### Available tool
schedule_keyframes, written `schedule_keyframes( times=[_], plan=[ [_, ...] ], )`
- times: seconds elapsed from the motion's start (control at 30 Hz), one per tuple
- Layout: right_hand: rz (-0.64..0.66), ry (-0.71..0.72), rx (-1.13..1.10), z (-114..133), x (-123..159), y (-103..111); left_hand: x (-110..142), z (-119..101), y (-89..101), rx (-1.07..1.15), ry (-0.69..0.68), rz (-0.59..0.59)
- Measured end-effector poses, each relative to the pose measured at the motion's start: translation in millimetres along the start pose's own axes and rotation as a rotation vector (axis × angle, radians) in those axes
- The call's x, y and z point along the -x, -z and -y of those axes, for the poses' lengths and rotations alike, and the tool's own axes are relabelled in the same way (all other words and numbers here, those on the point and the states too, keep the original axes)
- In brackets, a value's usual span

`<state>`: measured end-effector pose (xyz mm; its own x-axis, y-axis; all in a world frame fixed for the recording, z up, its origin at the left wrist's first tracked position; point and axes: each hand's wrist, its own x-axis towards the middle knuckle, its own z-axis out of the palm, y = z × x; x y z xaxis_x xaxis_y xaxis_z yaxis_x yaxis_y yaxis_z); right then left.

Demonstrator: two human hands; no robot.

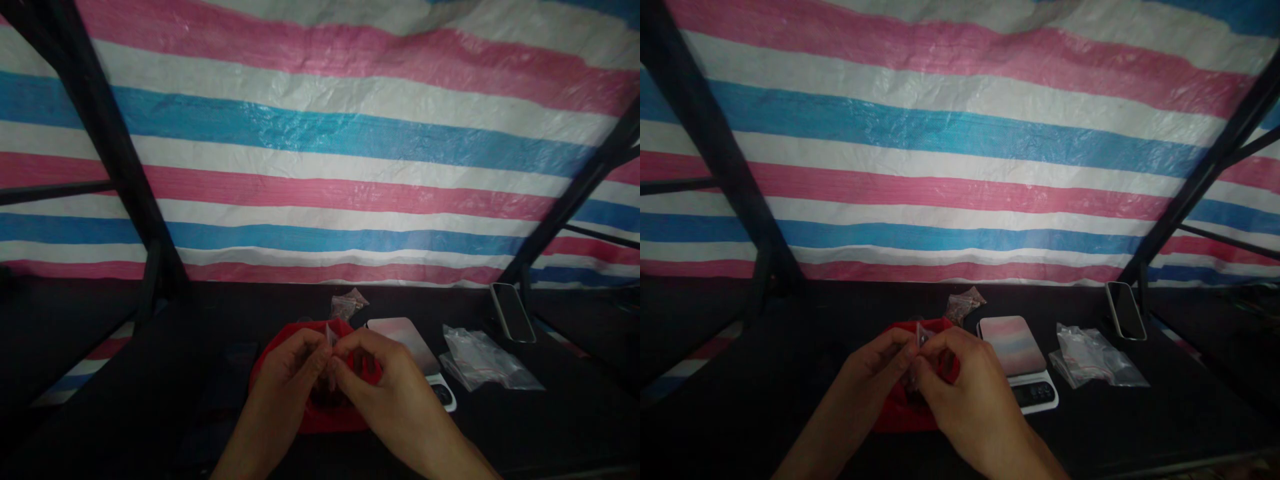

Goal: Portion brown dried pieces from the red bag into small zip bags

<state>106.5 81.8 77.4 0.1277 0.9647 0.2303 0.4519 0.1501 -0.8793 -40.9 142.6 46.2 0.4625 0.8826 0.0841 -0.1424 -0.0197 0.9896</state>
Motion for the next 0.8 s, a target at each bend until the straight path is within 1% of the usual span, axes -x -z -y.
schedule_keyframes(
  times=[0.1, 0.2, 0.3, 0.4, 0.5, 0.53, 0.6, 0.7, 0.8],
  plan=[
    [-0.006, -0.052, -0.136, -2, -6, 3, -1, -3, -1.5, -0.042, -0.007, 0.025],
    [-0.052, -0.032, -0.167, -6, -12, 6, -4, -10, -7.9, -0.175, -0.032, 0.03],
    [-0.179, 0.028, -0.098, -13, -16, 4, -9, -14, -16.2, -0.363, -0.101, 0.03],
    [-0.297, 0.085, -0.017, -20, -19, -1, -15, -9, -21.5, -0.48, -0.193, -0.001],
    [-0.445, 0.128, 0.067, -23, -23, -4, -17, 0, -19.3, -0.54, -0.225, -0.071],
    [-0.471, 0.139, 0.087, -24, -25, -5, -18, 3, -16.6, -0.552, -0.231, -0.087],
    [-0.46, 0.16, 0.103, -22, -27, -7, -19, 6, -8.5, -0.571, -0.25, -0.115],
    [-0.347, 0.167, 0.106, -21, -26, -11, -21, 9, 6.7, -0.573, -0.302, -0.162],
    [-0.223, 0.16, 0.138, -25, -22, -15, -22, 14, 17.5, -0.517, -0.377, -0.151]
  ],
)
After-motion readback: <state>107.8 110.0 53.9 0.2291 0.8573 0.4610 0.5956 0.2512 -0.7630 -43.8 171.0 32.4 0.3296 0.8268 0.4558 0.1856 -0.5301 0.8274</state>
